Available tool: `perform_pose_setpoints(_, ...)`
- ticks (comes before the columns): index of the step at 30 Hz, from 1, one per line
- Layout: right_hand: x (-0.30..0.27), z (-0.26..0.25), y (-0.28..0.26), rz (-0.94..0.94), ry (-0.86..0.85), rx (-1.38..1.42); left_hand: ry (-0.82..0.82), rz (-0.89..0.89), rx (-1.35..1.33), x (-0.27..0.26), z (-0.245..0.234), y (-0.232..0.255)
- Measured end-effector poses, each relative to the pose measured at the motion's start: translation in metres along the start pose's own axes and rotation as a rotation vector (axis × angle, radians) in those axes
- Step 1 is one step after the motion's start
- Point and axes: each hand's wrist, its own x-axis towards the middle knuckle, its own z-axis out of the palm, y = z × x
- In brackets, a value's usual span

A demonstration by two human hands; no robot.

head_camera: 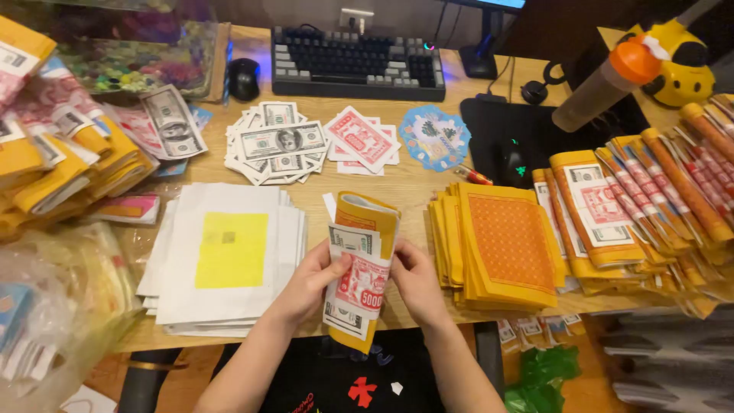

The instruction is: Folding and bundling stacks of joss paper on a desk

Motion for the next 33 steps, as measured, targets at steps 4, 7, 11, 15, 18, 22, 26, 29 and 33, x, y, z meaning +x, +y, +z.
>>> perform_pose_setpoints(4,-0.006,-0.015,0.032,0.151,-0.272,0.674,-0.011,0.022,0.009,0.005,-0.018,-0.012)
perform_pose_setpoints(7,-0.005,-0.04,0.063,0.246,-0.37,0.71,-0.038,-0.011,-0.027,0.004,-0.017,-0.019)
perform_pose_setpoints(11,0.01,-0.042,0.049,-0.136,-0.331,0.585,0.002,0.039,0.016,0.003,-0.018,-0.015)
perform_pose_setpoints(15,0.016,-0.026,-0.015,-0.335,-0.209,-0.001,0.021,0.185,0.299,0.002,-0.002,0.023)
perform_pose_setpoints(18,0.021,-0.01,-0.024,-0.294,-0.05,-0.215,0.016,0.206,0.452,0.003,-0.006,0.019)
perform_pose_setpoints(22,0.018,0.006,-0.033,-0.128,-0.052,-0.046,-0.015,0.218,0.624,-0.005,-0.001,0.014)
perform_pose_setpoints(26,0.013,0.014,-0.054,-0.47,0.086,-0.427,0.235,0.664,0.937,-0.01,0.008,0.024)
perform_pose_setpoints(29,0.013,0.019,-0.042,-0.765,0.123,-0.764,0.246,0.875,1.212,-0.014,0.033,0.037)
perform_pose_setpoints(33,0.013,0.026,-0.027,-0.872,0.133,-1.014,0.203,0.963,1.482,-0.016,0.046,0.045)
